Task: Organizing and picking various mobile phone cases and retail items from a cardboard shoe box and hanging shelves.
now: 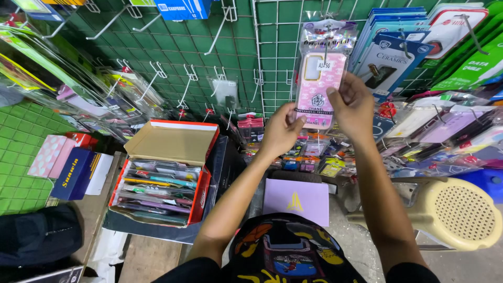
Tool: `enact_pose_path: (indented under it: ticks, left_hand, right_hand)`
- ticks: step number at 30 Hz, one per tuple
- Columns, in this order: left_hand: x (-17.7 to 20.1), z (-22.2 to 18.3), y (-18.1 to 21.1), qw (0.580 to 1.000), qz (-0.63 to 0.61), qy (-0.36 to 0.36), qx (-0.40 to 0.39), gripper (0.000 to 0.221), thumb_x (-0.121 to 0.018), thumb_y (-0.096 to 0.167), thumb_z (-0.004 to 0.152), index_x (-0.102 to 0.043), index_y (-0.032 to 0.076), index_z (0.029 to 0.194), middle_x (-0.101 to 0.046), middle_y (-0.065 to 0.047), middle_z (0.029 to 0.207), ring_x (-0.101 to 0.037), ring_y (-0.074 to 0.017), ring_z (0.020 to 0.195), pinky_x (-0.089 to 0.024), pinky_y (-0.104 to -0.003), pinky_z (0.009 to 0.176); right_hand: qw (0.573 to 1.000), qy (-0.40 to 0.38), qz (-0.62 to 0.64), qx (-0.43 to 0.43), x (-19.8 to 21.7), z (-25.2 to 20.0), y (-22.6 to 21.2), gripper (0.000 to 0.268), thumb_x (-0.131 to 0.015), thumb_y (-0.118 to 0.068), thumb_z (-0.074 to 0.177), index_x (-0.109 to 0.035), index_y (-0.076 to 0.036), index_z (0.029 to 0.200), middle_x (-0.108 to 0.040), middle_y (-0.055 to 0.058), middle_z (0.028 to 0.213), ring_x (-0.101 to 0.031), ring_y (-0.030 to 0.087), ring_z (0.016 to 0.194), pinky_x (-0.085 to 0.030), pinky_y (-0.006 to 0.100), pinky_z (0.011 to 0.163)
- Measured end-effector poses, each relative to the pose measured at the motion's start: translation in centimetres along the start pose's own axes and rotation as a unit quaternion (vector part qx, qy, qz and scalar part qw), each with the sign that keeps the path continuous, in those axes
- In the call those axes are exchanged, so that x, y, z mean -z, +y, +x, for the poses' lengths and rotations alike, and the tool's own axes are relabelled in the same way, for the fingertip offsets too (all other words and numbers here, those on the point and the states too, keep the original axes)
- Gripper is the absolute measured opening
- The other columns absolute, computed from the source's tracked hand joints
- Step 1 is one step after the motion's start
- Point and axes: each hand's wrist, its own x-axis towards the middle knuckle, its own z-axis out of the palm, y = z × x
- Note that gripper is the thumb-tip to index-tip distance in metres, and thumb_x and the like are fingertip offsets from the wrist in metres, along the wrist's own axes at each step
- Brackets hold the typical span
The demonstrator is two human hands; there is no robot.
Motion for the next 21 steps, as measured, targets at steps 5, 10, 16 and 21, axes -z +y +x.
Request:
enact_pose_path:
  ticks: [5,10,16,21]
  left_hand:
    - [-0.9,1.0,1.7,0.991,0.130,0.023,-0.015,0.042,-0.071,0.012,0.093,-0.060,-0.001,0.132,-0.067,-0.013,0.098,-0.064,-0.0194,0.080,-0.053,-0.033,0.072]
    - [-1.1,1.7,1.3,0.975,0.203,0.045,-0.075,0.041,-0.071,0.012,0.094,-0.060,-0.001,0.130,-0.072,-0.020,0.112,-0.068,-0.0323,0.104,-0.053,-0.044,0.095]
    - [-0.7,3.4,0.2,0.969,0.242,0.046,-0.015,0.046,-0.075,0.014,0.088,-0.062,0.001,0.130,-0.074,-0.017,0.105,-0.064,-0.0344,0.103,-0.050,-0.046,0.092]
    - [-0.7,4.4,-1.1,0.961,0.245,0.102,-0.078,0.037,-0.074,0.017,0.088,-0.068,0.002,0.121,-0.074,-0.018,0.107,-0.066,-0.0374,0.102,-0.051,-0.047,0.091]
  right_hand:
    - [1.000,0.017,-0.023,0.008,0.4,0.2,1.0,0.042,-0.064,0.003,0.103,-0.051,0.011,0.142,-0.072,0.013,0.115,-0.068,0.010,0.100,-0.055,0.022,0.084]
    - [0.999,0.027,-0.004,0.036,0.4,0.8,2.6,0.042,-0.064,0.003,0.104,-0.049,0.012,0.143,-0.072,0.014,0.118,-0.069,0.011,0.103,-0.056,0.022,0.086]
    - [0.999,0.018,-0.008,0.035,-0.1,1.2,3.8,0.040,-0.062,0.004,0.104,-0.048,0.011,0.141,-0.072,0.015,0.119,-0.070,0.012,0.103,-0.057,0.023,0.086]
    - [0.998,0.015,-0.014,0.052,-0.3,1.6,4.4,0.035,-0.062,0.004,0.106,-0.050,0.011,0.138,-0.071,0.017,0.123,-0.070,0.014,0.107,-0.057,0.024,0.090]
